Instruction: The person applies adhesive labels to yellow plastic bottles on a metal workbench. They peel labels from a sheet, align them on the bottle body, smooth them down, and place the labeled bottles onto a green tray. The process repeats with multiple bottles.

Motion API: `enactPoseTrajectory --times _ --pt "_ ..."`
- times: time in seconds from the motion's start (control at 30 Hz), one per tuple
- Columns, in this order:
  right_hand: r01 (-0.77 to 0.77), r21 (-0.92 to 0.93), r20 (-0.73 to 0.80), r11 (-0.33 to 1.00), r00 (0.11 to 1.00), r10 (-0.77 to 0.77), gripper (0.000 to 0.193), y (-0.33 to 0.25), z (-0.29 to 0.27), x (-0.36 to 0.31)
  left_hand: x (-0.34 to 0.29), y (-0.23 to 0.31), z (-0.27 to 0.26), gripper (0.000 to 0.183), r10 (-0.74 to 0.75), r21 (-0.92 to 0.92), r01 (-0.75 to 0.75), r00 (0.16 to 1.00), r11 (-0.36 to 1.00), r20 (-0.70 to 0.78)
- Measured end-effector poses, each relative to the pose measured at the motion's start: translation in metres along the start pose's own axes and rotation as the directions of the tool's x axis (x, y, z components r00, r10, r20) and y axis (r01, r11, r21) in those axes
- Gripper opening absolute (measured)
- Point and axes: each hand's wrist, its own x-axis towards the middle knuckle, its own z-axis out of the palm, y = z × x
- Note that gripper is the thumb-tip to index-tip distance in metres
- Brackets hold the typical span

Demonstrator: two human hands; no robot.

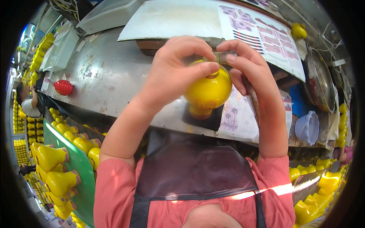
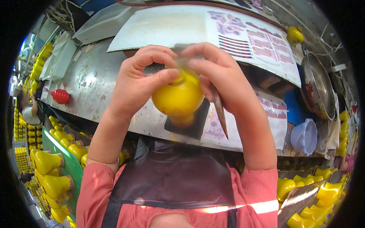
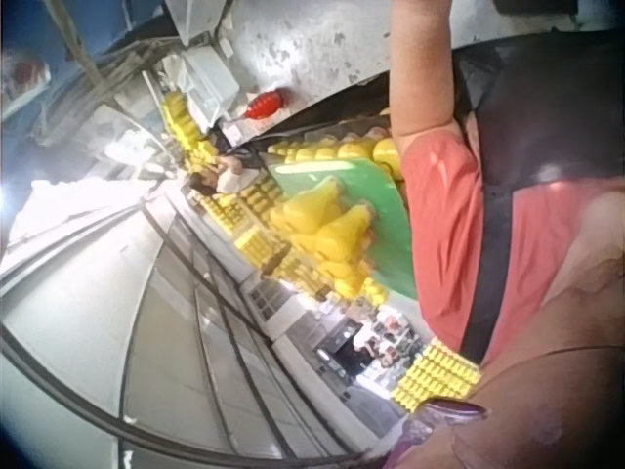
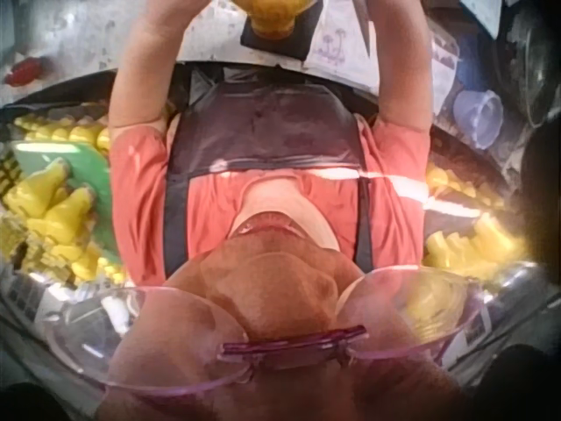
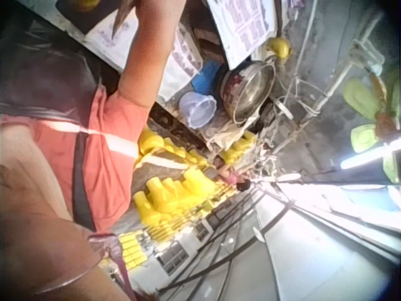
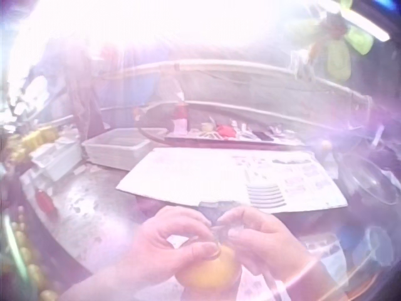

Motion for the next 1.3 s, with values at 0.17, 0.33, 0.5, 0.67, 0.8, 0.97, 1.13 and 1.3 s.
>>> enactPoseTrajectory --times 0.17,0.33,0.5,0.67,0.8,0.97,1.13,1.3 --pt "0.155 -0.377 -0.209 0.913 0.946 -0.247 0.017 0.011 0.025 -0.025 0.005 -0.007 -0.005 0.015 0.156 0.191 -0.143 0.986 0.971 -0.056" --pt "0.484 -0.723 0.127 0.494 0.795 -0.593 0.021 0.026 0.036 -0.042 0.004 0.003 -0.002 0.022 0.237 0.524 -0.196 0.971 0.829 -0.012" --pt "0.287 -0.274 -0.153 0.918 0.929 -0.337 0.015 0.028 0.022 -0.027 -0.007 0.019 -0.002 0.018 0.241 0.653 -0.188 0.971 0.734 0.009" --pt "0.024 -0.077 0.013 0.997 1.000 -0.023 0.035 0.003 0.020 -0.016 -0.030 0.038 -0.003 0.016 0.313 0.646 -0.256 0.949 0.719 0.027" --pt "-0.023 -0.003 0.310 1.000 0.950 0.023 0.044 -0.017 0.022 -0.012 -0.055 0.054 0.001 0.019 0.312 0.668 -0.261 0.949 0.696 0.046" --pt "0.084 0.041 0.353 0.996 0.931 -0.093 0.034 -0.018 0.018 0.009 -0.092 0.077 -0.030 0.019 0.314 0.684 -0.163 0.944 0.711 -0.101" --pt "0.096 0.237 0.476 0.967 0.856 -0.202 0.020 -0.003 0.031 0.039 -0.165 0.151 -0.089 0.017 0.171 0.620 0.162 0.880 0.768 -0.442" --pt "0.053 0.123 0.334 0.991 0.938 -0.092 0.040 0.012 0.055 0.056 -0.241 0.241 -0.122 0.013 0.331 0.707 0.417 0.671 0.572 -0.663"
